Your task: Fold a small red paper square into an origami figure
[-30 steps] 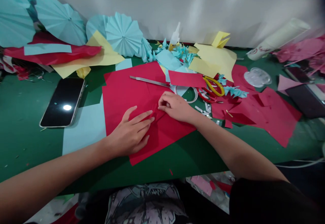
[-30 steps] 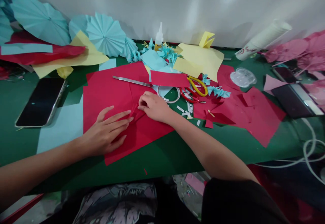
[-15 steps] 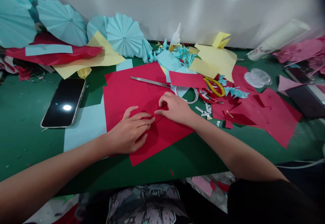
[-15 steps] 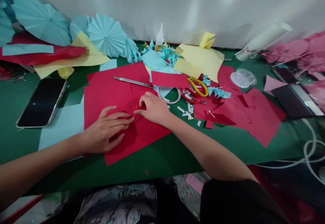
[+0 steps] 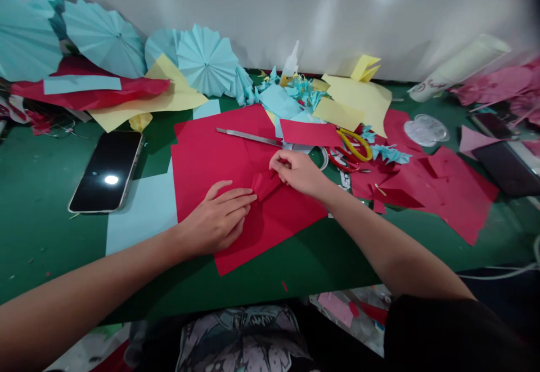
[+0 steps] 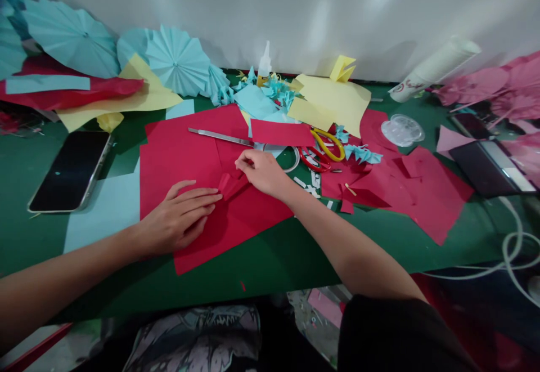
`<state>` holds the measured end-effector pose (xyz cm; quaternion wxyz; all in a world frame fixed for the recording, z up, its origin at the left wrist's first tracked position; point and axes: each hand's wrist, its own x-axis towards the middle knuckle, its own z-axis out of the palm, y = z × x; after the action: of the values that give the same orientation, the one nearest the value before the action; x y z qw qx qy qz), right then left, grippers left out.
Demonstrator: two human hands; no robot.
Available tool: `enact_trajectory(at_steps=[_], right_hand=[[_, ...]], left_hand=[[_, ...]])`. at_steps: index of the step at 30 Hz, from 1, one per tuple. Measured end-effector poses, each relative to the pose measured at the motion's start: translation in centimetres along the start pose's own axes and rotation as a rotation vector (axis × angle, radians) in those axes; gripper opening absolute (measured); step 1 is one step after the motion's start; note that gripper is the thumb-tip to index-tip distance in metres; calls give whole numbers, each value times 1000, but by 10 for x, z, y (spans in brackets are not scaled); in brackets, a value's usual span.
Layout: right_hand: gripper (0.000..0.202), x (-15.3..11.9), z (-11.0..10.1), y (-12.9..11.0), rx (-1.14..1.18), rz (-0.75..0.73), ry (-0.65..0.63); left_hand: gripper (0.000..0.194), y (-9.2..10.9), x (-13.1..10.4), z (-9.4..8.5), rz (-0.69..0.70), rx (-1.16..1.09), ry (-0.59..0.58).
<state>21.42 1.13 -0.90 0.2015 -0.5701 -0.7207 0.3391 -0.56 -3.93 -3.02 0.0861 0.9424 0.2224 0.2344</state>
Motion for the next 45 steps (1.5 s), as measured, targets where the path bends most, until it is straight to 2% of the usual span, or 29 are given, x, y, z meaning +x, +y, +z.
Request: enact_trajectory(at_steps=[3,5,10,13,17,23,28,33,45], right_hand=[[17,-4,-11,-1,63,46,-88],[15,-5,-16,-1,8,-4,-112],[10,-8,-21,-1,-157,-167,-51],[4,-11,-21,-3,-156,-207,-111],[14,-12,-20,-6,-168,-229,-213],[17,-14,-21,-9,-102,-258,-251],[15,-18,-17,-12,-71,-271,-304],[10,-19,-12,-7,-86,-258,-271],[11,-14,-11,-2,-116,-190,-333]], left_hand=[[18,0,0,0,-20,14,27],[17,0,0,-1,-40,16,29],[24,1,0,-2,-29,18,18],[28,0,0,-2,-11,22,20],[28,1,0,-1,4,15,-29],[29,0,0,-2,76,-12,-116],[29,0,0,-2,151,-35,-159],[30,2,0,-2,134,-21,-196],[29,2,1,-1,129,3,-182]])
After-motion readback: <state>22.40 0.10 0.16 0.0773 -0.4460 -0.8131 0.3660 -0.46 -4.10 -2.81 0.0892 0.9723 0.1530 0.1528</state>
